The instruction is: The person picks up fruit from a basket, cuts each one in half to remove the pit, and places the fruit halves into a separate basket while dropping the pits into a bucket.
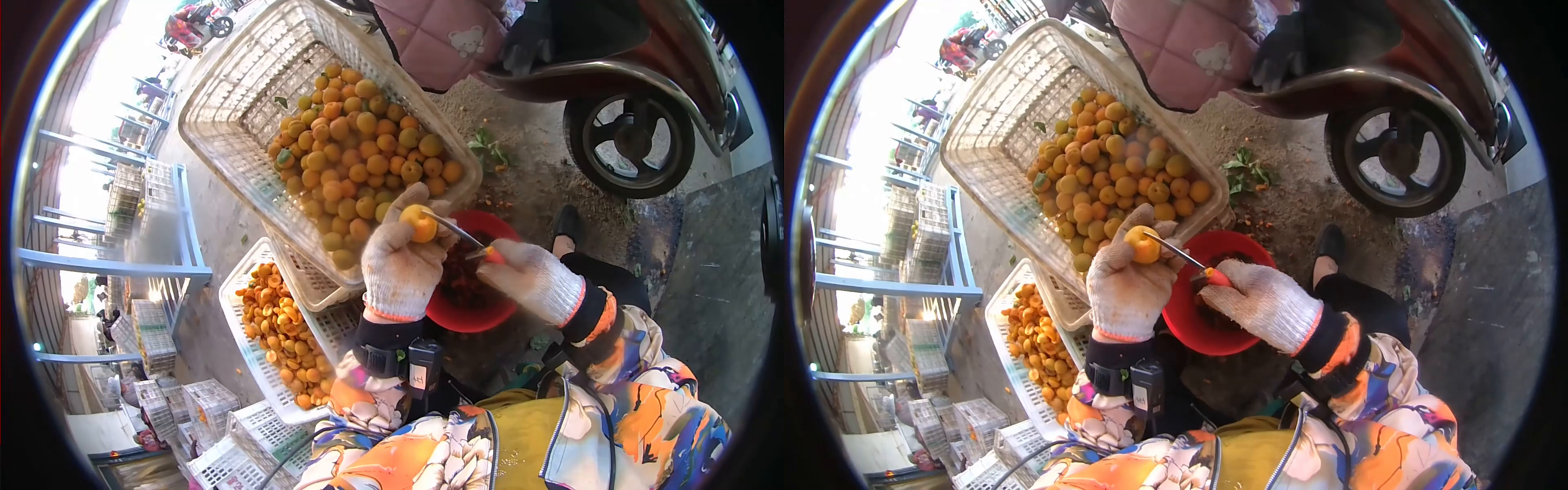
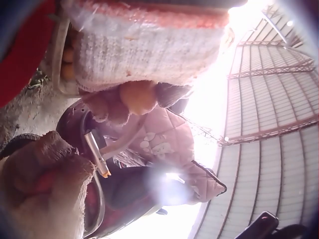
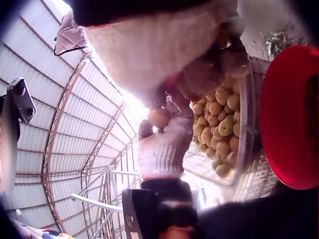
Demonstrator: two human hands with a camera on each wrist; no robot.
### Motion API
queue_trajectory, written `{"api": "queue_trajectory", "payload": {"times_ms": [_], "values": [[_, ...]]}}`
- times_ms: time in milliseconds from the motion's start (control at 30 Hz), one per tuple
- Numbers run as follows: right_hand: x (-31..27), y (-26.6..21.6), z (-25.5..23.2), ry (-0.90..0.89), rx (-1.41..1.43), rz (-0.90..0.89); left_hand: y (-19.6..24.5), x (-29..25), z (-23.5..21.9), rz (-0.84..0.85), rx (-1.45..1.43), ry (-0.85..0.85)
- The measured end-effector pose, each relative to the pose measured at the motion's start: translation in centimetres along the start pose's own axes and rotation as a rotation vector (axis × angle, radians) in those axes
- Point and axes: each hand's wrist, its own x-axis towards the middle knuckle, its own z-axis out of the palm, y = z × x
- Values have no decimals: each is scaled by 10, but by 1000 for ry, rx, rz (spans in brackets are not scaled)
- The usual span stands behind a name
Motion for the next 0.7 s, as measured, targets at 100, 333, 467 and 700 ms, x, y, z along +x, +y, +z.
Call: {"api": "queue_trajectory", "payload": {"times_ms": [100, 333, 467, 700], "values": [[-1, 1, 1, 13, 48, 10, 0, 1, 3, -13, -33, -24], [-2, 6, 2, 37, 14, -56, -1, 3, 9, -11, -14, -21], [-2, 9, 4, 23, -34, -53, -2, 0, 8, 18, 5, 12], [0, 7, 13, 85, -46, -3, -24, -5, 25, -54, -20, 9]]}}
